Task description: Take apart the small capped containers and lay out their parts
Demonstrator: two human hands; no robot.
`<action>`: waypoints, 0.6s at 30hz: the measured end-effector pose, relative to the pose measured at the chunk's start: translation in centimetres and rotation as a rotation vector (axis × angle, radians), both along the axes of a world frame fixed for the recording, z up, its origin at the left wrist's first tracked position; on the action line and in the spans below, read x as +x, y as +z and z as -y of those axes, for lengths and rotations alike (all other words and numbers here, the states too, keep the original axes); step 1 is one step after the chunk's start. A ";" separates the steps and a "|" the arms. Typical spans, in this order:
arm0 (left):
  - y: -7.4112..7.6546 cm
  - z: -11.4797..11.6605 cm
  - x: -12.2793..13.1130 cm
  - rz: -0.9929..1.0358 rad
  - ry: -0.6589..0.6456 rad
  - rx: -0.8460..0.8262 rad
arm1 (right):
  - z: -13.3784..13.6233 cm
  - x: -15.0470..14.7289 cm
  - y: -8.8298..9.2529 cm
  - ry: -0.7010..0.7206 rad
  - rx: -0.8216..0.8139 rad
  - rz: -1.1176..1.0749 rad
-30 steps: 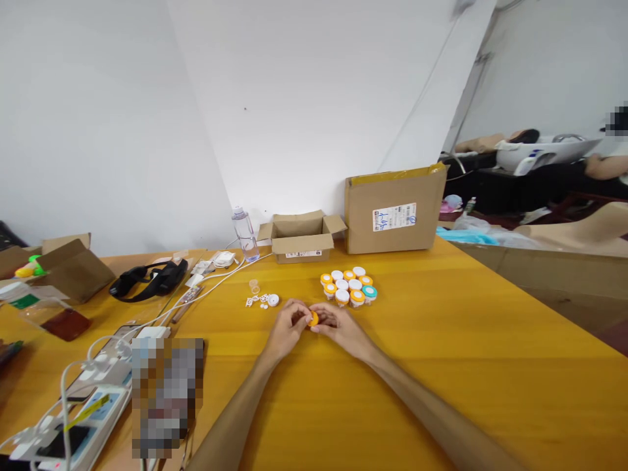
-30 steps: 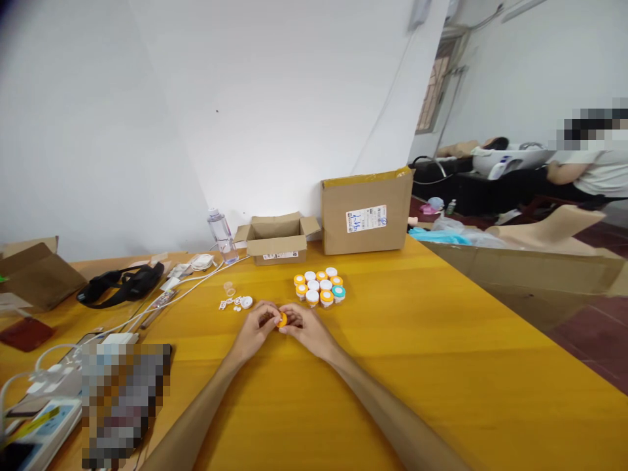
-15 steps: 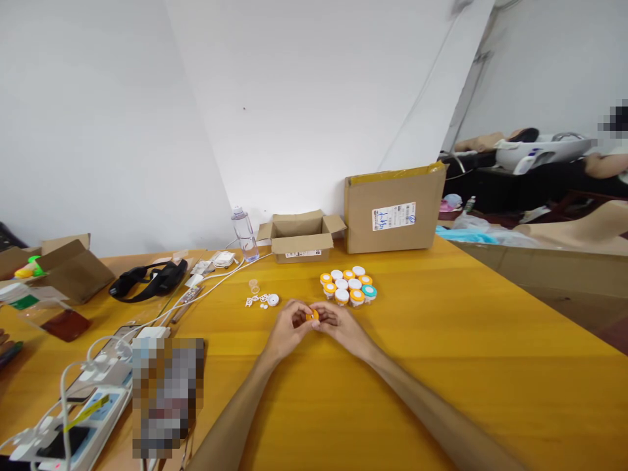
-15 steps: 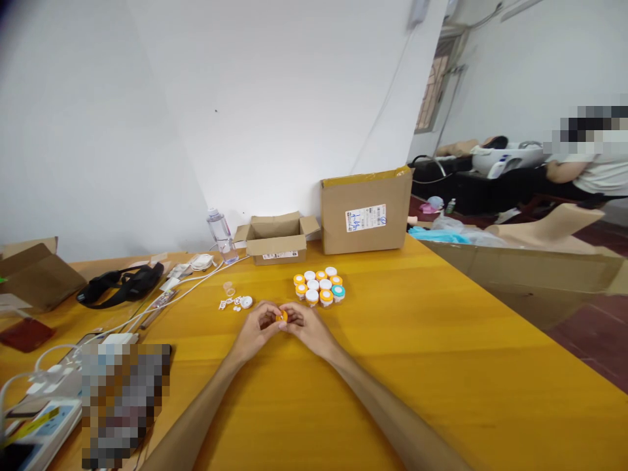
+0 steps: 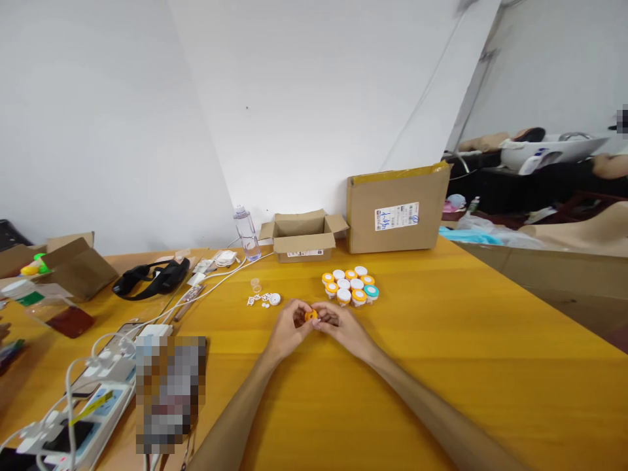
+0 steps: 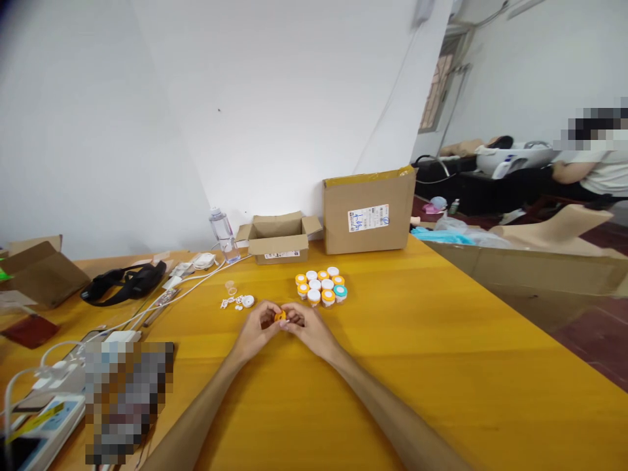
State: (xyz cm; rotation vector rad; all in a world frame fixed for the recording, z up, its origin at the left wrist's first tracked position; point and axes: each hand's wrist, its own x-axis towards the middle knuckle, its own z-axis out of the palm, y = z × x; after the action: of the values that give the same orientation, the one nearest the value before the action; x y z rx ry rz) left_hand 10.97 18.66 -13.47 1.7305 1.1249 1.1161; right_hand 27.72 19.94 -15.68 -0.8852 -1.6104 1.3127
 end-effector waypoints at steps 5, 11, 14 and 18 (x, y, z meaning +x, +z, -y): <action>0.4 -0.7 -1.5 -0.121 0.174 0.189 | 0.1 0.0 -0.1 -0.056 -0.006 -0.025; 1.2 -2.2 -6.2 -0.293 0.677 0.275 | 0.5 0.0 0.3 -0.064 0.056 0.044; 1.0 -2.8 -8.6 -0.365 0.859 0.257 | 0.6 0.0 0.4 -0.053 0.084 0.073; 0.2 -3.5 -10.5 -0.394 0.943 0.202 | 0.6 0.1 0.4 -0.045 0.109 0.101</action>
State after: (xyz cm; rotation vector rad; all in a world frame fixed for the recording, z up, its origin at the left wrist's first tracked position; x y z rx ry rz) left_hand 0.47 22.12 -13.32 1.6146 2.2779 1.4859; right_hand 27.77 19.38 -15.23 -0.9274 -1.7135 1.1538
